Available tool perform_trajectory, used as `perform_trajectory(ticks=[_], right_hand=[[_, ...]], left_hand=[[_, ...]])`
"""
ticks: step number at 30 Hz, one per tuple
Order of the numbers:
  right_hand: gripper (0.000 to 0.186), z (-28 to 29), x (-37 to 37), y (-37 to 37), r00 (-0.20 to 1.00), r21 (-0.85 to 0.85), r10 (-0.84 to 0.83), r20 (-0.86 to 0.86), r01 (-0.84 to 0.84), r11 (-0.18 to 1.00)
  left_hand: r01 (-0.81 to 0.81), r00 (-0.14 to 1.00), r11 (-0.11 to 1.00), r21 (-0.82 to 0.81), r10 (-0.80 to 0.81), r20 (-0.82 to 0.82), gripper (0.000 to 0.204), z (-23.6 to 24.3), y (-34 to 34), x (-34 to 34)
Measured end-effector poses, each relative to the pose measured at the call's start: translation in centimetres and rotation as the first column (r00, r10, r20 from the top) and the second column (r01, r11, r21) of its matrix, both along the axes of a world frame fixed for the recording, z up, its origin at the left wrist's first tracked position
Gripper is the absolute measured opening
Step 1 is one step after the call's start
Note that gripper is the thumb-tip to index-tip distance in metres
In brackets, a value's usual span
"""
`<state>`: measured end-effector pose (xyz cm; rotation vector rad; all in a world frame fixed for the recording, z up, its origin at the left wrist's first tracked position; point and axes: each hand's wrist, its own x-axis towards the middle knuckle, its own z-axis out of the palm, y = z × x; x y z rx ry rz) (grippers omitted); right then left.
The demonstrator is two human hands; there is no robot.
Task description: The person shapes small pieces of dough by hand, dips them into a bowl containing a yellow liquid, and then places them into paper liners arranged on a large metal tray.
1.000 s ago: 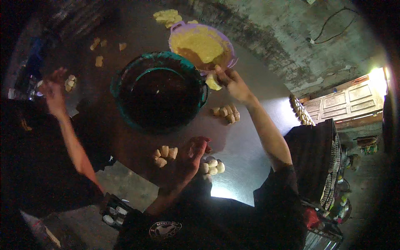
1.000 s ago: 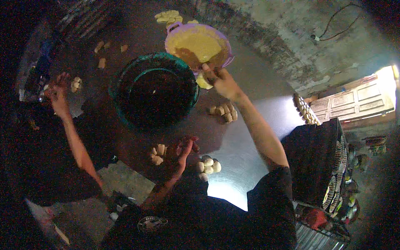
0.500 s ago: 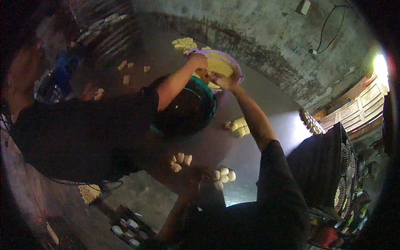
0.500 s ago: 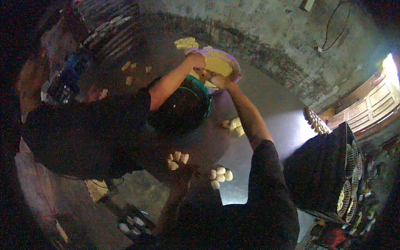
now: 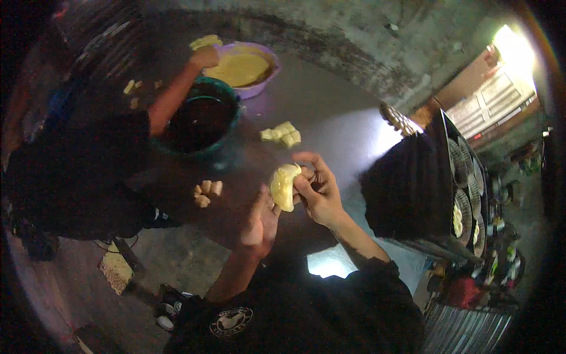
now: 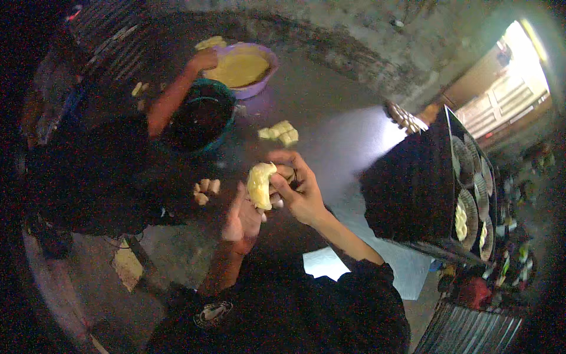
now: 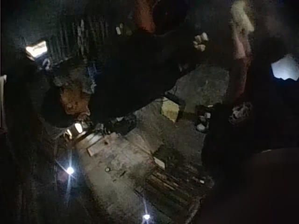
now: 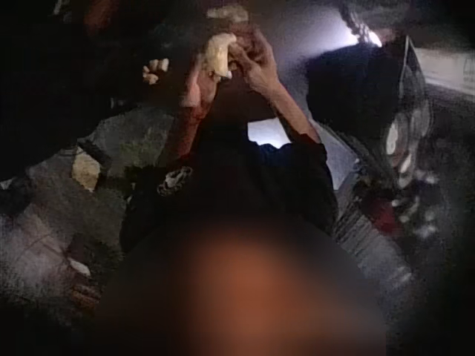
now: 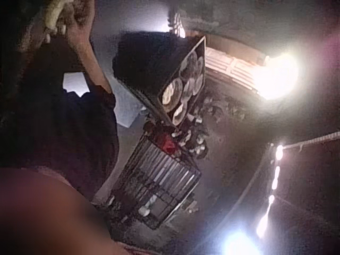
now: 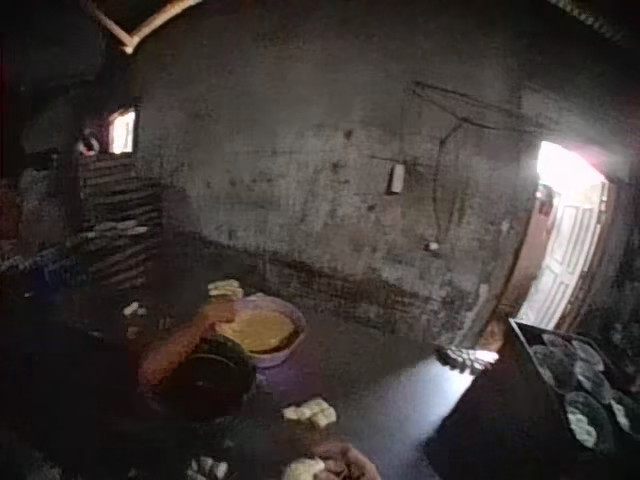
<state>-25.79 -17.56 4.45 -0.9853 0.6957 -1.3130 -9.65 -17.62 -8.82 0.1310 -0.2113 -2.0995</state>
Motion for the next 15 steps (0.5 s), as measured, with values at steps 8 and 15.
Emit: perform_trajectory(ticks=[8,15], right_hand=[[0.048,2.1,-8.1,11.2,0.715,-0.522,-0.44,-0.544,0.122,0.844],[0.015,1.9,-10.1,17.8,0.742,-0.52,-0.54,-0.398,0.303,0.799]], left_hand=[[0.116,0.458,0.928,-0.354,0.266,0.848,0.045,0.2,7.5,-5.7],[-0.137,0.848,0.599,-0.789,0.482,0.218,0.035,9.3,12.5,-9.9]])
